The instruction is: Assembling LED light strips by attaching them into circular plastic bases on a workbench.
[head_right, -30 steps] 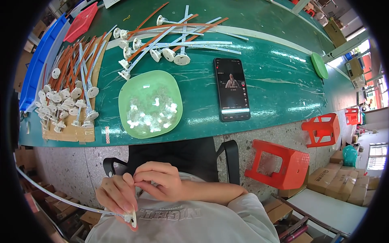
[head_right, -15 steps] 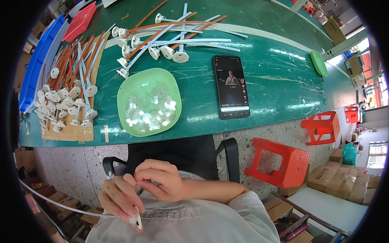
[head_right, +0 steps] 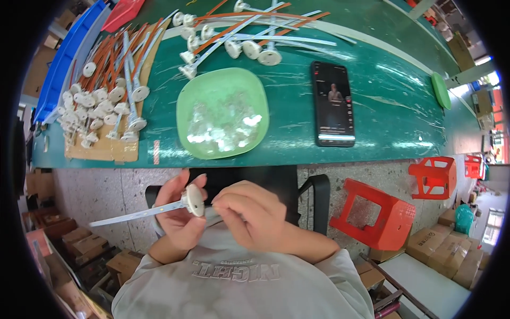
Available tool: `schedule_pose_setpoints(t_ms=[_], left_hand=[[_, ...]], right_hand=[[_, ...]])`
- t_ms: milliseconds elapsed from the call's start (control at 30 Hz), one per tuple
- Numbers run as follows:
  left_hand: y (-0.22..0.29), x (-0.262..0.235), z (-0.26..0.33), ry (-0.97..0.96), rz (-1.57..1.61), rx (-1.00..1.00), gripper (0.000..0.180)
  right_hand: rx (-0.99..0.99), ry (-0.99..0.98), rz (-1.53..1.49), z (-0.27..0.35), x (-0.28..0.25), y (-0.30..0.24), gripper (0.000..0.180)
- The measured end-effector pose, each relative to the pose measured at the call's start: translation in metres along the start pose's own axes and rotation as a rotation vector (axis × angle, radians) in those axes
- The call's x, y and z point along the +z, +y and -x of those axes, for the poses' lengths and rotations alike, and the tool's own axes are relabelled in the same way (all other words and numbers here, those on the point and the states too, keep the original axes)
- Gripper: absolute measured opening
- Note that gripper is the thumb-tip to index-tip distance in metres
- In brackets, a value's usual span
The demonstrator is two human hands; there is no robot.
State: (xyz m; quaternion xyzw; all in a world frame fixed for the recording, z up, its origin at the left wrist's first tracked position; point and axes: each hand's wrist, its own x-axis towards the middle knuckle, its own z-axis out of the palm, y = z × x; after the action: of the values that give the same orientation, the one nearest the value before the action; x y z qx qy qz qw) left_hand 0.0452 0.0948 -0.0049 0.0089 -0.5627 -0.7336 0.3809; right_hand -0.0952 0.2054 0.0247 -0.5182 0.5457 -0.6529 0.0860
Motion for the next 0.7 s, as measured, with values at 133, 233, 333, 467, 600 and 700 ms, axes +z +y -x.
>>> schedule_pose_setpoints(t_ms=[133, 233, 333, 467, 600, 700], left_hand=[[0.001, 0.0, -0.005, -0.017, 0.004, 0.016, 0.068], [0.001, -0.002, -0.003, -0.017, -0.002, 0.028, 0.064], [0.005, -0.003, -0.001, -0.011, 0.0, -0.001, 0.064], [0.006, -0.002, -0.001, -0.022, 0.08, -0.087, 0.064], [0.006, -0.013, 0.0, -0.173, -0.09, -0.094, 0.064], [0.008, -0.015, 0.002, -0.175, -0.142, -0.114, 0.061]], right_hand=[[-0.054, -0.027, 0.027, 0.0, 0.001, 0.001, 0.022], [-0.075, -0.039, 0.023, -0.002, 0.003, -0.001, 0.021], [-0.072, -0.055, 0.025, -0.003, 0.004, -0.003, 0.019], [-0.098, -0.053, 0.043, -0.003, 0.005, -0.002, 0.019], [-0.202, -0.08, 0.149, -0.002, 0.002, -0.004, 0.021], [-0.229, -0.134, 0.272, 0.002, 0.002, -0.01, 0.022]])
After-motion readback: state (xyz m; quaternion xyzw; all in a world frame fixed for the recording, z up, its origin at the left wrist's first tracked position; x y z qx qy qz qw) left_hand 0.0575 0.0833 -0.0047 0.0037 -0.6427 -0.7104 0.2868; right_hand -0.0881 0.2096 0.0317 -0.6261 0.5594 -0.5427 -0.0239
